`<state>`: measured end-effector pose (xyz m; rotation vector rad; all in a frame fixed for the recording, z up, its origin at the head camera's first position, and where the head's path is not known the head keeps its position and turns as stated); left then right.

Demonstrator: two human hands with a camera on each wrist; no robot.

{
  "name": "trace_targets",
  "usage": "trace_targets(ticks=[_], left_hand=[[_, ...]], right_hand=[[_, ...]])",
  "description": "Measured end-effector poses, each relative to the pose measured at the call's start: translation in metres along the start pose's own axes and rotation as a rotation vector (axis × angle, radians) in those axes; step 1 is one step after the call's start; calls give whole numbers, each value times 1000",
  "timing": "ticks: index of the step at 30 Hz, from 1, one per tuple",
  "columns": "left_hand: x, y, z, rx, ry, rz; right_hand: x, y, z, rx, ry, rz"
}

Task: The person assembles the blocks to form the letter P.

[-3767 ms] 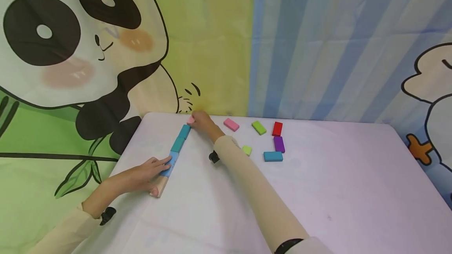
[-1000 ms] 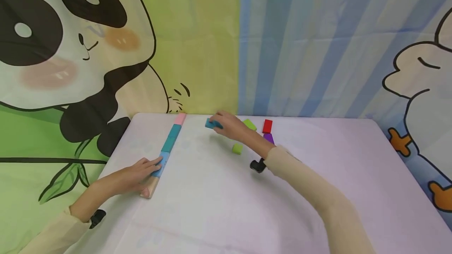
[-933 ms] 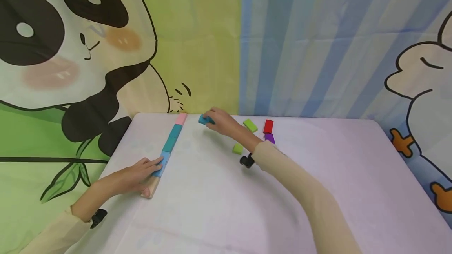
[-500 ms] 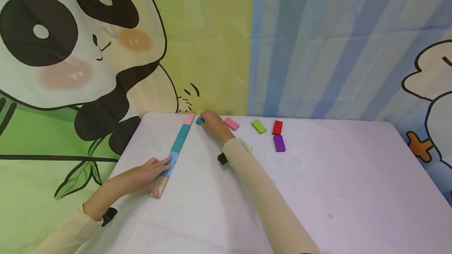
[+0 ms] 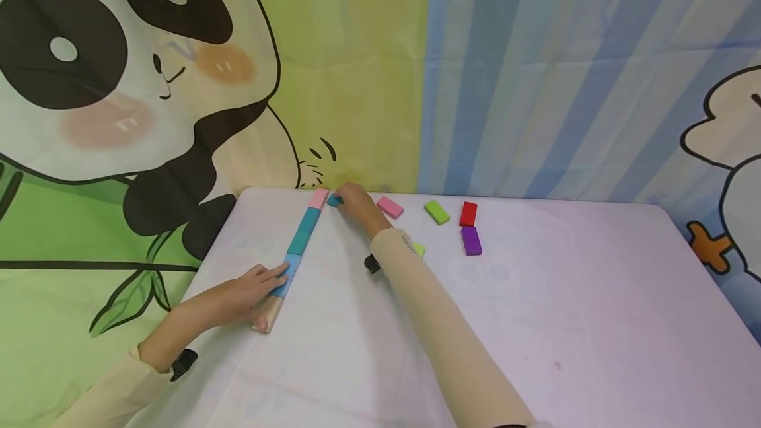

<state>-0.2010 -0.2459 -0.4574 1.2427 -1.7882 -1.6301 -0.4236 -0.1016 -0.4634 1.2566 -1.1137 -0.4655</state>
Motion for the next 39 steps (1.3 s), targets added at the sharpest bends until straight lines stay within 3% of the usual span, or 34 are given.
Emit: trace_targets(ticks=[12,15,19,24,28,34,39], left_hand=[[-7,2,7,-2,-12,12],[-7,2,8,-6,-7,10],[-4,3,7,-24,3,12],[-2,2,4,-27,2,7],[0,3,2,-24,2,15],[4,4,4,-5,24,-13],[5,1,4,10,28,-42]], right_hand=[[-6,3,-8,-13,15,-29],[-9,11,-12,-23,27,-43],[-14,32,-25,-42,112,-143],[-32,52,-72,-73,255,-216],[-69,61,-118,-135,298,-240],[-143,79,-166,-220,141,-171],[-171,81,-203,-155,61,-208]])
Point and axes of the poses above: each hand's wrist, its own z-axis towards the middle knuckle, its own y-axis out of the back of the hand, x = y × z, the point moved 8 cm from there along z, towards the middle knuckle, and after that the axes turned 2 degrees about -x, right-handed, at the moved point
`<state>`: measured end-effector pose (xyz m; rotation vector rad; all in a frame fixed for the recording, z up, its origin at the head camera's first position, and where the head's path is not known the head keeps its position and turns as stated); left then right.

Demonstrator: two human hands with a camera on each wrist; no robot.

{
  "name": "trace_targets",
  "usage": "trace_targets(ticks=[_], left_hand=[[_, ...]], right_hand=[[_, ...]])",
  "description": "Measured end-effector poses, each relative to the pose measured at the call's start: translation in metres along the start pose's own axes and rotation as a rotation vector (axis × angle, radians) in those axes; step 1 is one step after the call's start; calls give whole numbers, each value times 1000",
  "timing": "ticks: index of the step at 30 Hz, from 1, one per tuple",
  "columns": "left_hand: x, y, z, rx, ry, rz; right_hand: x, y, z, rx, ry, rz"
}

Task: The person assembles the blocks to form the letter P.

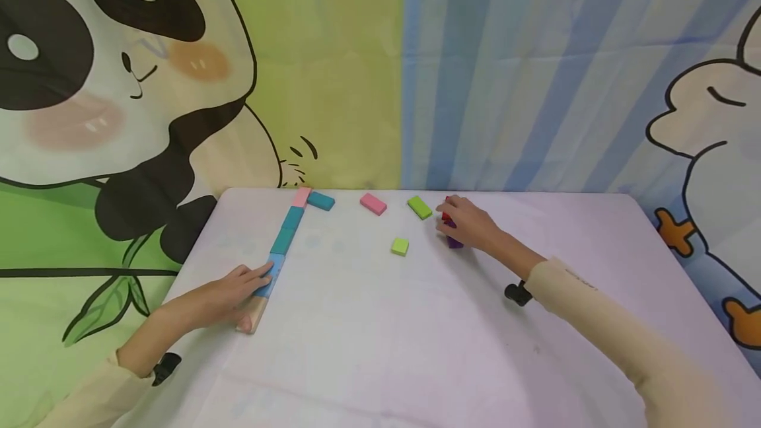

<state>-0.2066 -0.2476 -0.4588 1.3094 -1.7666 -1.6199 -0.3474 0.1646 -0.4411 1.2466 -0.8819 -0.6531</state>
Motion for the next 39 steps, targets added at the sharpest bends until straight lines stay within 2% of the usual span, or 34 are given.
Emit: trace_targets(ticks=[4,7,14,18,21,23,26,31,35,39], left_hand=[[4,0,-3,-1,9,-12],[4,1,-4,-8,3,-11],[3,1,-7,9,21,-22],[2,2,-8,9,15,-7],[2,1,-8,4,11,-7],[1,2,-8,-6,-1,3],[1,1,-8,-15,-14,11],[0,0,-6,-24,-15,20],[-1,0,-5,-5,2,-4],[-4,1,-3,-5,-4,0]], right_hand=[[1,-8,-21,92,13,-38],[2,-11,-29,135,26,2],[5,-13,-34,164,105,74],[6,-12,-32,163,143,39],[9,-8,-27,125,174,9],[16,-3,-21,86,192,36],[35,5,-9,37,217,137],[87,3,22,7,336,241],[122,-16,57,63,410,225],[139,-39,96,164,405,184]])
Point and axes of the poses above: each hand's wrist, its own z-axis towards the middle knuckle, its own y-axis out of the back of the hand, x = y × z, the point moved 8 cm from there along z, towards the middle knuckle, and after that the axes turned 2 degrees about -x, right-handed, at the moved point
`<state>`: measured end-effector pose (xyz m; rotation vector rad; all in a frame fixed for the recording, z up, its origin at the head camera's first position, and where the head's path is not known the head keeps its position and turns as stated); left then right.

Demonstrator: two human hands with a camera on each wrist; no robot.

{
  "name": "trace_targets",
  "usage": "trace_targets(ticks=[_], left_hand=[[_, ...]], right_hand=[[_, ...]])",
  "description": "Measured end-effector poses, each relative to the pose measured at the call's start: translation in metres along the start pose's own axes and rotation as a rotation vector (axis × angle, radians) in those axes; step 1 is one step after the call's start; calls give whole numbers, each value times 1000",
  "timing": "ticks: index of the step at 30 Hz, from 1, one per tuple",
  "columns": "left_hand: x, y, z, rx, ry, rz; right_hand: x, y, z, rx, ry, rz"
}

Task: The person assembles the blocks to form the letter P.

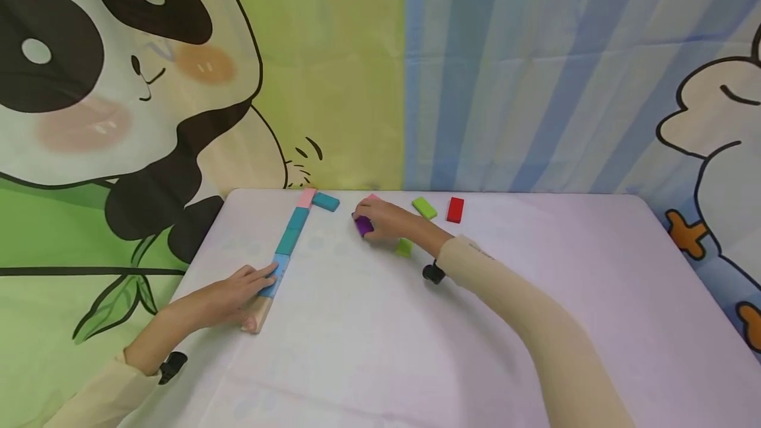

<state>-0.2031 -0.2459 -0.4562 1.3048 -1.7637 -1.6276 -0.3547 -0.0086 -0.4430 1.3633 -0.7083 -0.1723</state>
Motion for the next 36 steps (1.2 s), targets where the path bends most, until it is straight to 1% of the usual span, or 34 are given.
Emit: trace_targets(ticks=[3,6,8,12,15,24,27,29,31,33,36], left_hand=[[-1,1,-2,-9,-7,15],[-1,0,-4,-10,-9,25],[-1,0,-4,-10,-13,32],[-3,1,-5,-20,-31,46],[-4,2,-5,-24,-37,42],[-4,1,-2,-15,-28,15],[-4,0,-1,-16,-34,10],[-5,0,-1,-20,-42,12],[-6,0,-2,-26,-56,18],[-6,1,-3,-36,-63,29],[-6,2,-4,-42,-66,37]], right_hand=[[-8,-11,27,70,-49,39],[-14,-19,44,116,-92,73],[-18,-21,50,131,-113,74],[-18,-21,55,123,-116,66],[-18,-21,56,107,-118,61],[-18,-21,52,59,-136,60],[-18,-21,50,61,-147,57],[-18,-21,47,67,-153,25],[-20,-16,43,51,-167,-8],[-26,-6,35,11,-195,-33],[-41,12,17,-48,-254,-59]])
Point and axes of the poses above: each hand's wrist, its own z-axis towards the middle knuckle, its own y-axis out of the back of the hand, x = y × z, the point moved 8 cm from there along z, towards the middle knuckle, and after that the axes turned 2 degrees about -x, right-handed, at the moved point
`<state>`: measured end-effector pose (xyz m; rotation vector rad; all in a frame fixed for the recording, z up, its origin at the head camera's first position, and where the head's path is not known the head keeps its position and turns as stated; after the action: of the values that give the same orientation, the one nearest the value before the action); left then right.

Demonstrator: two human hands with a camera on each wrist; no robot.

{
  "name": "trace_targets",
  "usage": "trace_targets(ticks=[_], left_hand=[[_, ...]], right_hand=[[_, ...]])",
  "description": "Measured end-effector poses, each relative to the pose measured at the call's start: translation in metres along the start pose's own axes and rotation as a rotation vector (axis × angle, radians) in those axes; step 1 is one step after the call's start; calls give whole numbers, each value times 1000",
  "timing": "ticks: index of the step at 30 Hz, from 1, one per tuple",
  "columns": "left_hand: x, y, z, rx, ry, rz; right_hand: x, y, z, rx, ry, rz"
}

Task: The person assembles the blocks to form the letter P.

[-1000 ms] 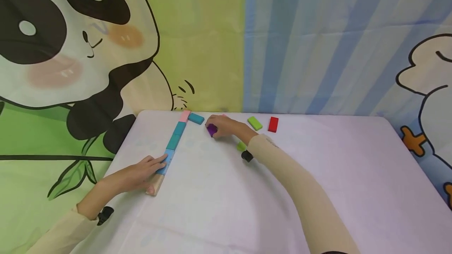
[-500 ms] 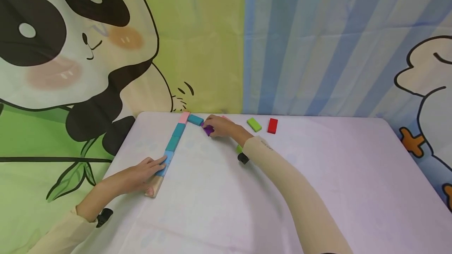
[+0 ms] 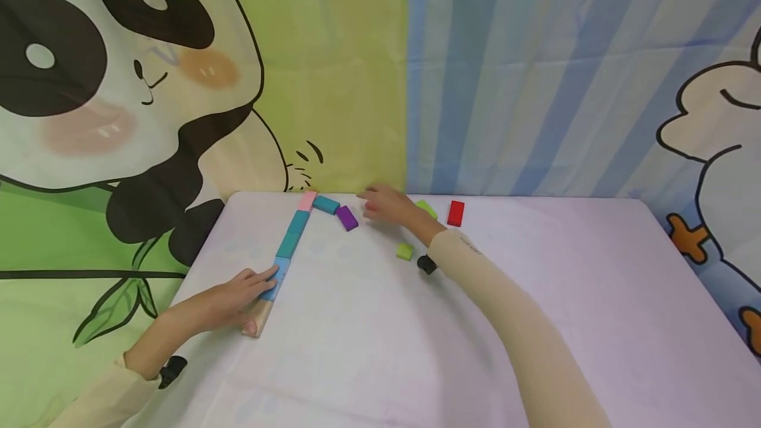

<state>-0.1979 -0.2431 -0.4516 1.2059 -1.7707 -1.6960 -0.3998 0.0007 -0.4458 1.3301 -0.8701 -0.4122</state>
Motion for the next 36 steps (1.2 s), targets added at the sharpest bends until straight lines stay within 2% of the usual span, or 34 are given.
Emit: trace_targets(ticks=[3,5,7,10,12,14,17,20,22,25,28,32,36], left_hand=[[0,1,-2,5,9,1],[1,1,-2,16,25,-4],[2,1,-3,22,34,-1],[4,2,-3,36,51,-9],[4,3,-3,42,52,-12],[5,2,-3,52,62,-21],[5,0,-4,60,68,-22],[5,-2,-5,65,72,-24],[5,-3,-5,59,64,-17],[4,-1,-4,38,39,4],[3,-1,-2,21,25,12],[1,-1,0,23,25,9],[0,0,2,21,24,13]], right_hand=[[-21,13,-17,12,-37,-81],[-34,15,-30,87,-42,-162],[-45,13,-44,192,-50,-198],[-59,5,-63,360,-79,-176],[-65,1,-71,404,-96,-134],[-67,1,-74,385,-86,-122],[-60,9,-72,244,-32,-84],[-34,19,-66,93,35,-20],[-9,20,-62,44,90,33],[29,7,-54,90,132,94],[50,-14,-48,156,116,108],[53,-33,-42,160,60,73],[49,-40,-39,137,33,104]])
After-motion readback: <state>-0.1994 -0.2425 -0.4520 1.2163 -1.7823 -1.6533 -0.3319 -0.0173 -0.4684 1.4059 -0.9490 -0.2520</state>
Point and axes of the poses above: each hand's wrist, its own z-axis towards the middle knuckle, its own y-axis out of the back of the hand, x = y × z, the point moved 8 cm from there along z, towards the middle knuckle, and after that the axes turned 2 degrees about -x, right-handed, at the moved point
